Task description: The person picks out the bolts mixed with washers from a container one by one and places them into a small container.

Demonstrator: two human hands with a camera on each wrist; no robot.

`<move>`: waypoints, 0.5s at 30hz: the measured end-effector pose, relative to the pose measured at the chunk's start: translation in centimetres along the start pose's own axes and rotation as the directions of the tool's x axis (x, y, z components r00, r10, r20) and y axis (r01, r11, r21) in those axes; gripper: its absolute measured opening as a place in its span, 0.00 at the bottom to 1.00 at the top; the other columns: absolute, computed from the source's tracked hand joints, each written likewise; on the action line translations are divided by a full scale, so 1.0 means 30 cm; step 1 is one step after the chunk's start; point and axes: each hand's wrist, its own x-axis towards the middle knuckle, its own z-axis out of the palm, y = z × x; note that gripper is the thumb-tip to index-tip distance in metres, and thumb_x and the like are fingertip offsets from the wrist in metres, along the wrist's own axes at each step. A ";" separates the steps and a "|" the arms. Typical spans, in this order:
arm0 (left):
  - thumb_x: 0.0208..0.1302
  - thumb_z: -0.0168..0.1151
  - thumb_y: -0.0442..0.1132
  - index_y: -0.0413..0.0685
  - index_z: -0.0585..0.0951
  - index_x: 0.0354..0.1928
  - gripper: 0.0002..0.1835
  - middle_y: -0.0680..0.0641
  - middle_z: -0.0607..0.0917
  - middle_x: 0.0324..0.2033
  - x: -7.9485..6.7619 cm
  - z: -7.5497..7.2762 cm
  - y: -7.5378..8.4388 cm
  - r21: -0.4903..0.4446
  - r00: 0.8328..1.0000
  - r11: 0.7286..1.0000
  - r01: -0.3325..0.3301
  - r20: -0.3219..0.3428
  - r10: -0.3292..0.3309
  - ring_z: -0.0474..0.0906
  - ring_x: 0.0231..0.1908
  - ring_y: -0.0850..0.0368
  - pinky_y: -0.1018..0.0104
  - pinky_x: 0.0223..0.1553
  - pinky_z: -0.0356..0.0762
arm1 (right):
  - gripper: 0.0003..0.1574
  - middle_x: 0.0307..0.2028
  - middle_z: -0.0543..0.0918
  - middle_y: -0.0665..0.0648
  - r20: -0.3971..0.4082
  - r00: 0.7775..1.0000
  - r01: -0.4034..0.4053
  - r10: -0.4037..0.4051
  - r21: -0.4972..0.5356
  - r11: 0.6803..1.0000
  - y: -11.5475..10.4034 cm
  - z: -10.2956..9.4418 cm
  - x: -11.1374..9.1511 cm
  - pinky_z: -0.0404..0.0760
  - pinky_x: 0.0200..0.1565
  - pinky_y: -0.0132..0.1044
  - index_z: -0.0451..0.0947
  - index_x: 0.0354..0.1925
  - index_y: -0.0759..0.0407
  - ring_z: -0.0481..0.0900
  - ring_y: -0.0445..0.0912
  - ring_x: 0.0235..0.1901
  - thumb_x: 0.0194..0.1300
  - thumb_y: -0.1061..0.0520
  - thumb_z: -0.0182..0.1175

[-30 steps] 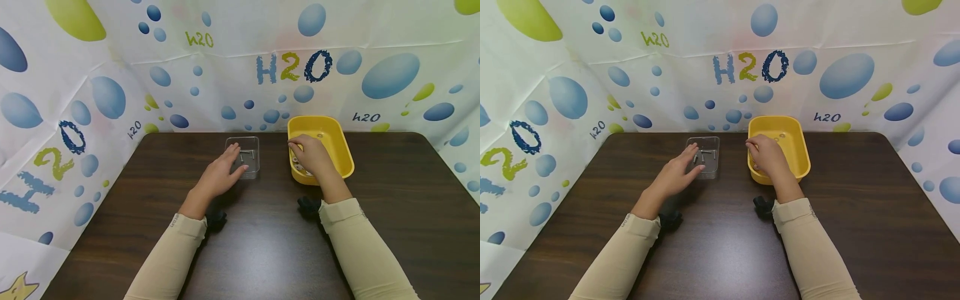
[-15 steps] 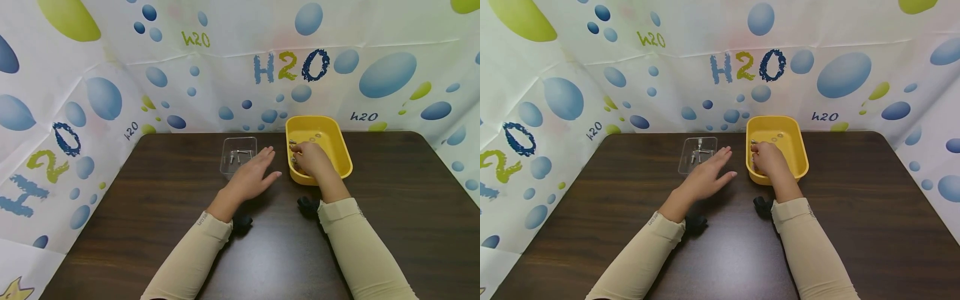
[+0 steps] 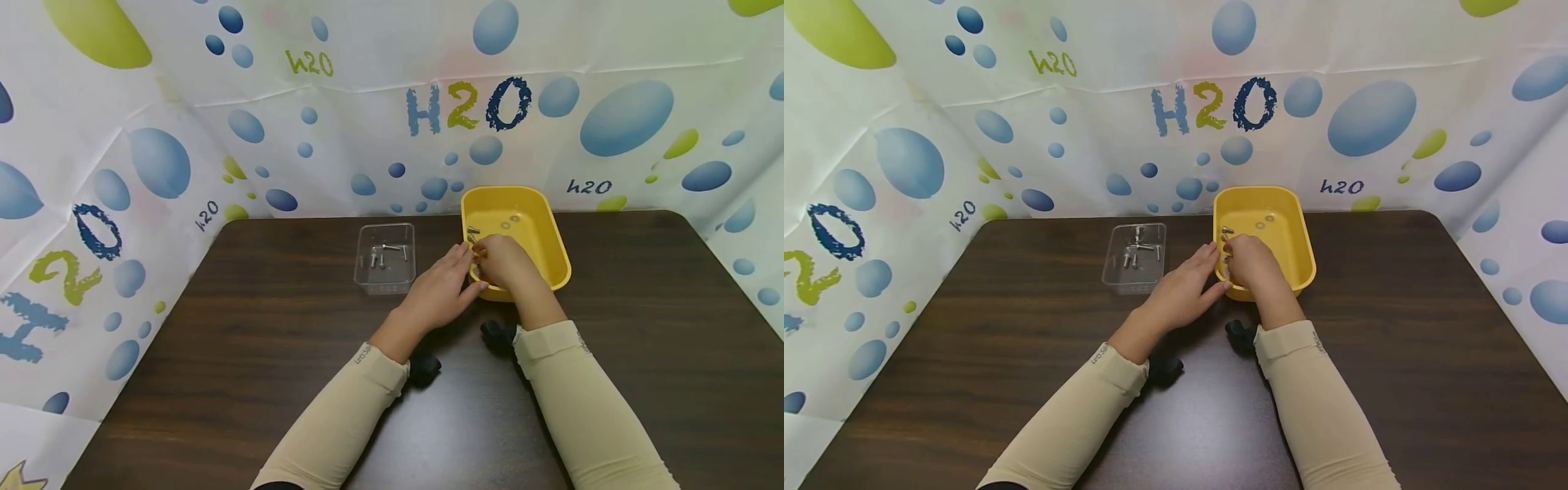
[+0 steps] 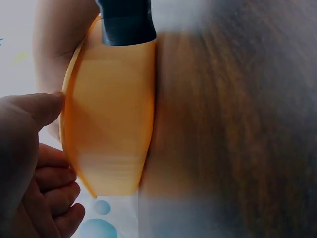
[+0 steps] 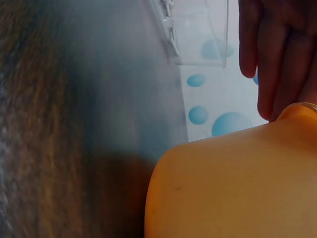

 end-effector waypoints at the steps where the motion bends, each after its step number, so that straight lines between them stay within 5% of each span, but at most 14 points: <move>1: 0.74 0.47 0.59 0.42 0.56 0.76 0.39 0.45 0.54 0.77 0.001 0.002 -0.001 0.003 1.000 1.000 -0.002 -0.008 0.002 0.48 0.77 0.53 0.59 0.74 0.54 | 0.21 0.58 0.80 0.65 0.002 1.000 0.002 -0.002 -0.008 1.000 -0.001 0.000 0.002 0.71 0.64 0.56 0.78 0.60 0.65 0.77 0.59 0.59 0.72 0.59 0.56; 15: 0.74 0.47 0.59 0.44 0.54 0.77 0.39 0.46 0.52 0.77 0.007 0.009 -0.006 -0.007 1.000 1.000 0.011 -0.004 -0.011 0.48 0.77 0.53 0.59 0.74 0.54 | 0.17 0.49 0.85 0.64 0.017 1.000 0.026 -0.026 -0.022 0.999 0.010 0.004 0.018 0.76 0.57 0.53 0.83 0.51 0.65 0.81 0.57 0.50 0.63 0.66 0.59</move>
